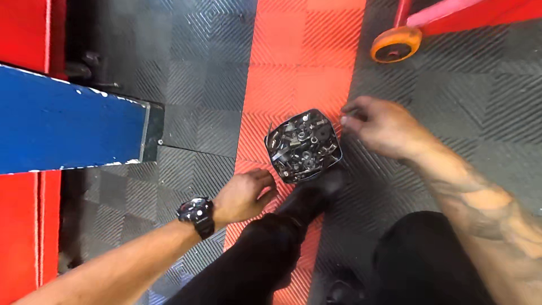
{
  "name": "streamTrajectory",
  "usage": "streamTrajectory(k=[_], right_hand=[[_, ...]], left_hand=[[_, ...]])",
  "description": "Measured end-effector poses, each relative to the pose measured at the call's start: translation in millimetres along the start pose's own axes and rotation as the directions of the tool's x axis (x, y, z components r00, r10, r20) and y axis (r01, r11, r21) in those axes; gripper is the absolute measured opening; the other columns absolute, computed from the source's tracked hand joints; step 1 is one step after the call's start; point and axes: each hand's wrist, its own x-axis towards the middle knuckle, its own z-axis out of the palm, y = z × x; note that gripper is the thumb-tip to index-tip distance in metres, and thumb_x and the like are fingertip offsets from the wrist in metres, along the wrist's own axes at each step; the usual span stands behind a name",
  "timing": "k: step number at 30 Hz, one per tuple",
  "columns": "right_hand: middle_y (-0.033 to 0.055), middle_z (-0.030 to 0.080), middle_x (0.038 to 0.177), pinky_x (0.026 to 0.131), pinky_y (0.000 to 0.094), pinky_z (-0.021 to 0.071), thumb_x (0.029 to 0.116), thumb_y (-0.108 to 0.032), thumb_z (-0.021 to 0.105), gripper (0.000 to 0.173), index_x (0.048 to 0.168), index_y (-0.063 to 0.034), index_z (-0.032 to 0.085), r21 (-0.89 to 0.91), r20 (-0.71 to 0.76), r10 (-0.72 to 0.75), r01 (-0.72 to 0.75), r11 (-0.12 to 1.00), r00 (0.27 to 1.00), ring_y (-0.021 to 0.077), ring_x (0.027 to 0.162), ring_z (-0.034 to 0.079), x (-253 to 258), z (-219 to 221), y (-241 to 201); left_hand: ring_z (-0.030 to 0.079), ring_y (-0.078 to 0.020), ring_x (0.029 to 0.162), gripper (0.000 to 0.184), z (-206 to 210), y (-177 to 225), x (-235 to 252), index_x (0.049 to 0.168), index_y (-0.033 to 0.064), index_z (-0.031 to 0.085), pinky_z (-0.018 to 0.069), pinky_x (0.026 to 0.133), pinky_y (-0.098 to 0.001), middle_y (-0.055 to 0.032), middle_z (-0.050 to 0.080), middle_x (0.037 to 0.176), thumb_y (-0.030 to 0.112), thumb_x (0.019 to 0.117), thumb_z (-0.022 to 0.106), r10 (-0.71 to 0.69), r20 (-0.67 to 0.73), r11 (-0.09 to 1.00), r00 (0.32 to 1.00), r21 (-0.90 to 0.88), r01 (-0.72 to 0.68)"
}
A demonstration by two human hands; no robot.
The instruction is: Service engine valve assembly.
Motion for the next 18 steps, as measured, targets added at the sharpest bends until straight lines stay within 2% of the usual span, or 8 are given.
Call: streamTrajectory(k=[4, 8, 13, 18], right_hand=[[0.0012, 0.075, 0.101, 0.085, 0.0477, 0.062, 0.1038, -0.037, 0.058, 0.03, 0.127, -0.0196, 0.064, 0.053, -0.025, 0.022, -0.02, 0.998, 0.999, 0.0159, 0.091, 0.074, 1.1, -4.4, 2.9], [0.0015, 0.075, 0.1, 0.083, 0.046, 0.0631, 0.1029, -0.036, 0.059, 0.028, 0.124, -0.0189, 0.065, 0.093, -0.055, 0.032, -0.027, 0.995, 0.998, 0.0159, 0.09, 0.074, 0.2, -9.3, 7.5], [0.001, 0.073, 0.101, 0.082, 0.0452, 0.0624, 0.1023, -0.037, 0.06, 0.029, 0.125, -0.0196, 0.065, 0.1, -0.083, 0.017, -0.008, 0.995, 0.996, 0.0145, 0.09, 0.073, -12.1, -19.9, 3.1], [-0.002, 0.074, 0.101, 0.078, 0.0411, 0.0611, 0.1029, -0.039, 0.06, 0.029, 0.127, -0.0226, 0.064, 0.08, -0.1, 0.015, -0.007, 0.997, 0.995, 0.0116, 0.087, 0.072, -34.6, -32.6, -1.7]], left_hand=[[0.069, -0.0119, 0.091, 0.023, -8.6, -18.3, 4.2, 0.102, 0.019, 0.073, 0.0599, 0.077, -0.0399, 0.0034, 0.069, 0.101, 0.036, 0.1015, 0.058, -0.053, -0.008, 0.996, 0.999, 0.07, 0.054], [0.068, -0.0121, 0.082, 0.022, -14.7, -26.2, 15.1, 0.1, 0.0201, 0.072, 0.0582, 0.069, -0.0404, 0.0041, 0.068, 0.096, 0.037, 0.1017, 0.057, -0.077, 0.01, 0.991, 0.997, 0.11, 0.076], [0.07, -0.0178, 0.079, 0.022, -25.1, -29.8, 35.4, 0.102, 0.0146, 0.073, 0.0599, 0.069, -0.0461, -0.0015, 0.071, 0.097, 0.032, 0.1003, 0.06, -0.063, -0.04, 0.988, 0.997, 0.137, 0.068], [0.07, -0.0201, 0.082, 0.021, -45.6, -42.0, 50.7, 0.103, 0.0136, 0.072, 0.0592, 0.073, -0.0492, -0.0032, 0.071, 0.096, 0.031, 0.1001, 0.061, -0.141, -0.075, 0.977, 0.987, 0.153, 0.151]])
